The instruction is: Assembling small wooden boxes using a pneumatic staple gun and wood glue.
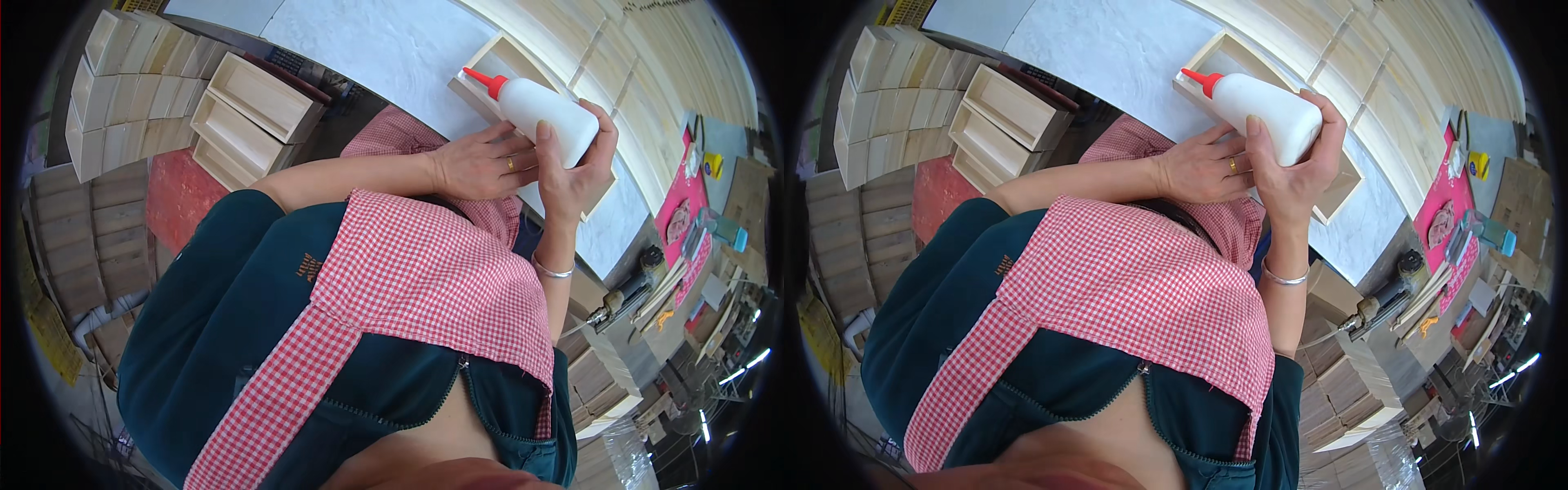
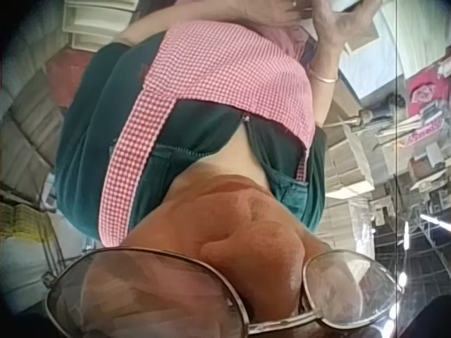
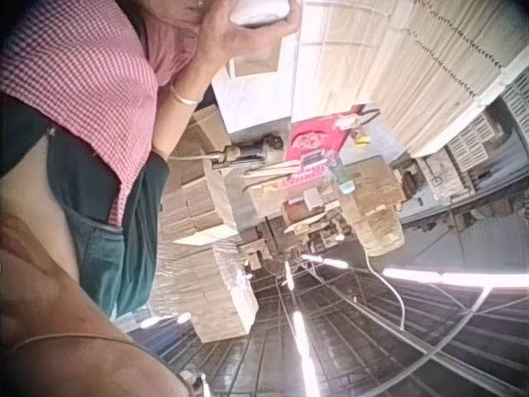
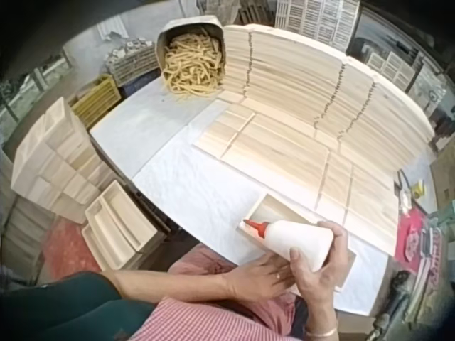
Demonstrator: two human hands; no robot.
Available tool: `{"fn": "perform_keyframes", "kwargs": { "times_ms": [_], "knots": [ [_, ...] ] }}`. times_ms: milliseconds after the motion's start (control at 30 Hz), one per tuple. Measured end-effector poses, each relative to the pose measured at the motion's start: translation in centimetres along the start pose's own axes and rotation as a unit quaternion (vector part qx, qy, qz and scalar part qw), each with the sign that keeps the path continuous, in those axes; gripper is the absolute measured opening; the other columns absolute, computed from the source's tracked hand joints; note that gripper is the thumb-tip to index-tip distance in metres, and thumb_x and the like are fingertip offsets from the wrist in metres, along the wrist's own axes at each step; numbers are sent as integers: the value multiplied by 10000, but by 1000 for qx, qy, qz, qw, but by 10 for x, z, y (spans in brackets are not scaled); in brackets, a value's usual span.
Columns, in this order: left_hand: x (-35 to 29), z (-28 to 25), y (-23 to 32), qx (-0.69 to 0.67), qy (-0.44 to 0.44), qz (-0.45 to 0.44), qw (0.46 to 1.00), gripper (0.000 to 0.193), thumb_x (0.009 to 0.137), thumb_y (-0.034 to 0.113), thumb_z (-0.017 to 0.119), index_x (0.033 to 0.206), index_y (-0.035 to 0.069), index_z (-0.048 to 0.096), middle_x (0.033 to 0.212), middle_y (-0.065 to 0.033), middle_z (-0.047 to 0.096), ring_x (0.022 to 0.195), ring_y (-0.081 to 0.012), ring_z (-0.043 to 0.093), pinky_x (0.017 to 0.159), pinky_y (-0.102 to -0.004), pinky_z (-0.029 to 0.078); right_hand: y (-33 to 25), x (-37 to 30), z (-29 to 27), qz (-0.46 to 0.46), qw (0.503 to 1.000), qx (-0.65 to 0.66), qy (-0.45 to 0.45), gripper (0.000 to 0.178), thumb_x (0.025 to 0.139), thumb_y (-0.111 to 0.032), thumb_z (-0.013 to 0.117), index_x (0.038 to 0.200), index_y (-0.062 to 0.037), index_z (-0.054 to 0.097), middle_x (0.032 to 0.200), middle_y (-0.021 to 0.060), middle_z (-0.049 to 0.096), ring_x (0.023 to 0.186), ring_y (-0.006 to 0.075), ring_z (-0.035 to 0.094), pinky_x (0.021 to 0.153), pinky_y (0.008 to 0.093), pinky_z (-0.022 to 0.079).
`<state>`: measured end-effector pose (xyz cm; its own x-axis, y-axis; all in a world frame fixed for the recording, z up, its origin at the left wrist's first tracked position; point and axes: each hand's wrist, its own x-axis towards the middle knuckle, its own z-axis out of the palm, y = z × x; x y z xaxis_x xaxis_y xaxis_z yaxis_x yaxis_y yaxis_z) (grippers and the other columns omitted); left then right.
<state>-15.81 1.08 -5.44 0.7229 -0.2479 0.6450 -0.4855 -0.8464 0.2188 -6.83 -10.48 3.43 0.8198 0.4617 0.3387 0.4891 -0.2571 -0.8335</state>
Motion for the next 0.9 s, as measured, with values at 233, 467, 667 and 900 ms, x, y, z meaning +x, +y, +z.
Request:
{"fn": "perform_keyframes", "kwargs": {
  "times_ms": [233,467,667,900],
  "knots": [
    [-1,3,0,-5,-1,-6,1000,381,901,197,625,1275,133,657,1386,-29,615,1356,-236,502,1188,-503,329,5,12,3,-14,998,-38,38,590,797,-172,837,1281,-30,531,1134,142,621,946,274,657,807,355,565],
    [0,4,1,5,-6,-2,1000,375,913,202,623,1279,126,655,1395,-32,615,1376,-243,502,1189,-499,328,16,28,12,-52,993,-53,91,581,800,-177,842,1267,-16,535,1118,138,622,917,256,641,807,340,547],
    [1,5,2,-1,-3,-9,1000,380,923,213,617,1290,118,647,1415,-52,603,1387,-245,494,1190,-495,323,12,31,7,-35,991,-63,113,568,804,-195,846,1250,-15,544,1094,137,632,914,256,646,804,346,549],
    [-1,10,2,-9,-14,-11,1000,401,932,213,615,1321,114,625,1427,-71,593,1402,-246,483,1195,-492,306,14,19,-16,-11,986,-88,143,544,810,-212,847,1227,-17,556,1071,130,644,903,247,649,800,343,546]
  ]
}}
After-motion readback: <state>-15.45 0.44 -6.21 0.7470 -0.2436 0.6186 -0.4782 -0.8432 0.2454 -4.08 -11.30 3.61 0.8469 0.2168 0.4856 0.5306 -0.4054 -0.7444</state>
